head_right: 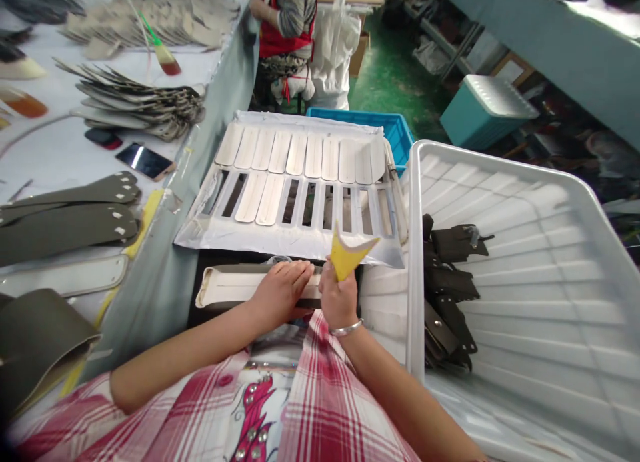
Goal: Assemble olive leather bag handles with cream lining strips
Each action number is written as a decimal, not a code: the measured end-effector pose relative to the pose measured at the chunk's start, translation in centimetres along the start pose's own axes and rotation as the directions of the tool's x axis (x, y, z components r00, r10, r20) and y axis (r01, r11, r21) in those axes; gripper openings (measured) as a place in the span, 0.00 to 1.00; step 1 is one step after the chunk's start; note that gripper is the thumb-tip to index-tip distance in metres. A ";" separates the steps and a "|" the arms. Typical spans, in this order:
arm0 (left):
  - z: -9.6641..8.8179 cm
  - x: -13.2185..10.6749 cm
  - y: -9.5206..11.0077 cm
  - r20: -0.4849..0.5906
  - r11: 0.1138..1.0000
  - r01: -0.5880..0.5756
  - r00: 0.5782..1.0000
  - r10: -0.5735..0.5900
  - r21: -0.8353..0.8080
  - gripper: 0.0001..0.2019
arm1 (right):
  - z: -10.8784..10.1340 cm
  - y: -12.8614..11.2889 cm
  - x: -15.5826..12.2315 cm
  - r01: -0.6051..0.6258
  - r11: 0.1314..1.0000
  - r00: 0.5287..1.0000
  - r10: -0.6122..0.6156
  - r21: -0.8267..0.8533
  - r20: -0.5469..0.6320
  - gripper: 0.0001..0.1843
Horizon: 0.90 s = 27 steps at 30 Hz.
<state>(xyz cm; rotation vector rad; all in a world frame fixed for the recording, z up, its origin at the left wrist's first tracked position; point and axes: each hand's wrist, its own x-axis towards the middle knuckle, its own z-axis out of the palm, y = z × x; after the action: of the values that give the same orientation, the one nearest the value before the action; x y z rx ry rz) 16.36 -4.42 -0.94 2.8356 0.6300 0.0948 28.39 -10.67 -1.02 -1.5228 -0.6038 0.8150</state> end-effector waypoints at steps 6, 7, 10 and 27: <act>-0.1 -0.4 0.2 -0.001 1.000 0.024 1.000 -0.024 0.011 0.39 | -0.8 -0.9 -1.9 0.089 0.940 0.995 -0.069 0.329 -0.071 0.09; -0.2 -0.5 0.2 0.000 1.000 0.025 1.000 -0.025 0.014 0.40 | -0.7 -0.8 -2.1 0.089 0.934 0.995 -0.067 0.345 -0.074 0.09; -0.1 -0.4 0.2 -0.008 1.000 0.028 1.000 -0.028 0.013 0.39 | -0.4 -0.3 -2.0 0.085 0.937 0.995 -0.059 0.338 -0.086 0.11; 0.1 0.3 0.1 -0.008 1.000 0.015 1.000 -0.015 -0.021 0.38 | -0.7 0.0 -0.9 0.007 0.887 0.971 0.104 0.462 -0.215 0.10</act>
<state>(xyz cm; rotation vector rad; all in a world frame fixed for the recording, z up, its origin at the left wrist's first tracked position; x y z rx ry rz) 16.62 -4.39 -1.00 2.8109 0.6483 0.1100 28.36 -11.82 -0.91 -1.1729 -0.1747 0.7389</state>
